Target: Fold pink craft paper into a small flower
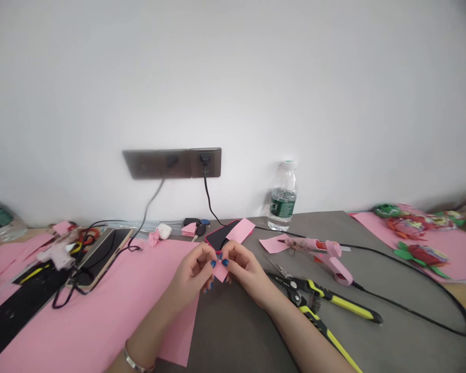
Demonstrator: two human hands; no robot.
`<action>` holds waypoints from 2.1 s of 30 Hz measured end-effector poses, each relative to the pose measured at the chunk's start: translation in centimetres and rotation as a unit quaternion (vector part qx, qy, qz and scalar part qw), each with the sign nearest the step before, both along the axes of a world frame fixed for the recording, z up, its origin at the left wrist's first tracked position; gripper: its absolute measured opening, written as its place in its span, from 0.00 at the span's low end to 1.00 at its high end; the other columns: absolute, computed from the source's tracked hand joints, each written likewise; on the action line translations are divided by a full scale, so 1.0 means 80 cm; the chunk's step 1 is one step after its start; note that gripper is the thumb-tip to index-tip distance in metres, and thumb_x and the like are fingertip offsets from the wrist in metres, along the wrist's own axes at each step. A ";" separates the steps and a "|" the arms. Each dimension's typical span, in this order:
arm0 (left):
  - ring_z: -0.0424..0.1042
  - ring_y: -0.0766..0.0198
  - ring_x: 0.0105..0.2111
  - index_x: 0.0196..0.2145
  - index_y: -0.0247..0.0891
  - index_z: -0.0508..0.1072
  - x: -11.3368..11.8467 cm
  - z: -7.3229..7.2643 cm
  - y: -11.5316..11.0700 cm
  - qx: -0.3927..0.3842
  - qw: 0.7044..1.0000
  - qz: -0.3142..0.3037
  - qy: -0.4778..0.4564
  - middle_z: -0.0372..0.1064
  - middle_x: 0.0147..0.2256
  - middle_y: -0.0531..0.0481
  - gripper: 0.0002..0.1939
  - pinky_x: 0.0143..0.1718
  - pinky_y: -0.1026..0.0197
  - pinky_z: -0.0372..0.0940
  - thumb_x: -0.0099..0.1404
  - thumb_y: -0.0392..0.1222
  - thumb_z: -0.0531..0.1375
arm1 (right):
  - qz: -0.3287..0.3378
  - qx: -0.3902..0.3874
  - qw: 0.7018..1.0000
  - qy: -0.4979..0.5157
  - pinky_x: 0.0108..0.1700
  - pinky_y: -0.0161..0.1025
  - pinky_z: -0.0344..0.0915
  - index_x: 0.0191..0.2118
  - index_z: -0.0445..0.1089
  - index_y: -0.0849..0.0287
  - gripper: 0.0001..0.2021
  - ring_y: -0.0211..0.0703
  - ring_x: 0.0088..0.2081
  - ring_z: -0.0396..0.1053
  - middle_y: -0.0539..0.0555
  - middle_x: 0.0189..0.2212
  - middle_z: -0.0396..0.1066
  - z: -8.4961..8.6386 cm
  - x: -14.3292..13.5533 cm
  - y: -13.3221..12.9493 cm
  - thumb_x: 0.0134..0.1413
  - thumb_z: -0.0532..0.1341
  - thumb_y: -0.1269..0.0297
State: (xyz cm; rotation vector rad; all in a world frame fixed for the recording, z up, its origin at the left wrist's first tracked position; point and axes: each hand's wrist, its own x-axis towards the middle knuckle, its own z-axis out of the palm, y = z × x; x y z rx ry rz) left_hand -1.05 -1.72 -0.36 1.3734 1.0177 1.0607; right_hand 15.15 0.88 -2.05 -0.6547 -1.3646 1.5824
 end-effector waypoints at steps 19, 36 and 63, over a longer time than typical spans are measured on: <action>0.65 0.71 0.21 0.30 0.37 0.70 0.004 -0.007 0.010 -0.004 0.998 0.042 -0.057 0.64 0.26 0.55 0.15 0.20 0.67 0.68 0.59 0.52 0.64 | -0.131 0.270 0.943 -0.144 0.31 0.35 0.60 0.30 0.67 0.56 0.10 0.40 0.29 0.63 0.50 0.27 0.65 0.005 0.005 -0.005 0.49 0.55 0.78; 0.71 0.64 0.31 0.32 0.38 0.72 0.002 -0.007 0.005 0.046 0.993 0.098 0.046 0.69 0.32 0.52 0.08 0.32 0.64 0.70 0.63 0.45 0.60 | -0.079 0.018 0.995 -0.059 0.28 0.35 0.66 0.29 0.71 0.59 0.17 0.36 0.24 0.65 0.49 0.24 0.69 -0.009 0.003 0.012 0.47 0.67 0.48; 0.65 0.67 0.25 0.25 0.35 0.73 0.002 -0.006 0.010 -0.003 0.996 0.089 0.014 0.68 0.24 0.52 0.13 0.27 0.66 0.61 0.58 0.48 0.64 | -0.084 0.080 0.985 -0.128 0.28 0.34 0.54 0.29 0.69 0.61 0.16 0.36 0.26 0.58 0.48 0.23 0.63 -0.005 -0.001 0.005 0.55 0.62 0.51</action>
